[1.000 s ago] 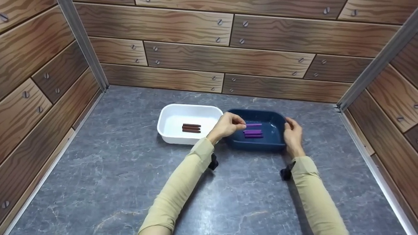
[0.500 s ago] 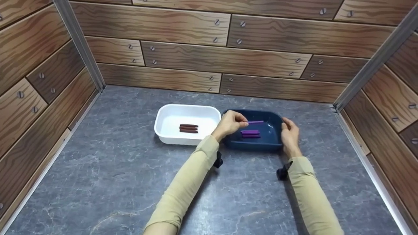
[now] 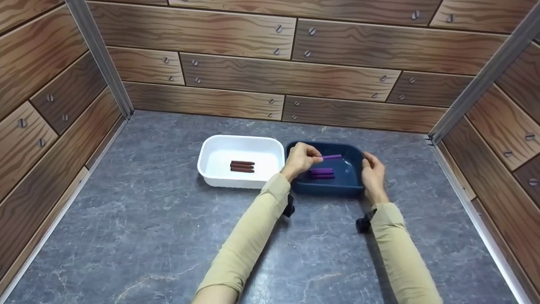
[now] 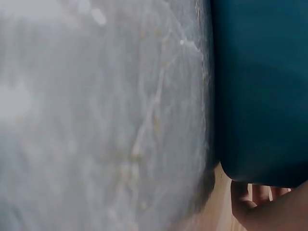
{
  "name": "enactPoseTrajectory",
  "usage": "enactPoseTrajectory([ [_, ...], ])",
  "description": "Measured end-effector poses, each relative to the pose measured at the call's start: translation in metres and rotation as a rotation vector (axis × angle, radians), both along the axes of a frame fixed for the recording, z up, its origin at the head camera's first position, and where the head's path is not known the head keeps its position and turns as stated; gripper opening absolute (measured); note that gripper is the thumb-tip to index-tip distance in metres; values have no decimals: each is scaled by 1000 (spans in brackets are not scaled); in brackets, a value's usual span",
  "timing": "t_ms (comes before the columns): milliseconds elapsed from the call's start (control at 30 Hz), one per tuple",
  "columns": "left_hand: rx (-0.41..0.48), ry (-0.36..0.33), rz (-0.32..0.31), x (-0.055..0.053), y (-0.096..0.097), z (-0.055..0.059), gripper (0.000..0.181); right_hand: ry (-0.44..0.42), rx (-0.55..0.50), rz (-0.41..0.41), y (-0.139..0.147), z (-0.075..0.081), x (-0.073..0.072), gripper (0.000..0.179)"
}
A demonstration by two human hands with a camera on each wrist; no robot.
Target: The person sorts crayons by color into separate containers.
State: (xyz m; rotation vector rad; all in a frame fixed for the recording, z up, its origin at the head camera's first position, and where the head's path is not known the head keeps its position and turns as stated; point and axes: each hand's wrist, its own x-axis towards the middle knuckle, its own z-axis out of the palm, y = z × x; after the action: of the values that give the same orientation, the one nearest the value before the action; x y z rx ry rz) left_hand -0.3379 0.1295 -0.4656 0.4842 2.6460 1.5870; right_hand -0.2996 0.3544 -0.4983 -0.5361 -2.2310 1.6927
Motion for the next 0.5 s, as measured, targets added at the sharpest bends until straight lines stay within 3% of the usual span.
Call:
enactPoseTrajectory([
  [133,20,-34,46,-2,5,-2,5,9,0,-7,1,1,0,42],
  [367,-19,-79,167,-6,12,-6,4,0,-11,8,0,1,1,42],
  [500,-40,-115,185,-7,15,-8,4,-11,-1,3,0,2,2,42],
])
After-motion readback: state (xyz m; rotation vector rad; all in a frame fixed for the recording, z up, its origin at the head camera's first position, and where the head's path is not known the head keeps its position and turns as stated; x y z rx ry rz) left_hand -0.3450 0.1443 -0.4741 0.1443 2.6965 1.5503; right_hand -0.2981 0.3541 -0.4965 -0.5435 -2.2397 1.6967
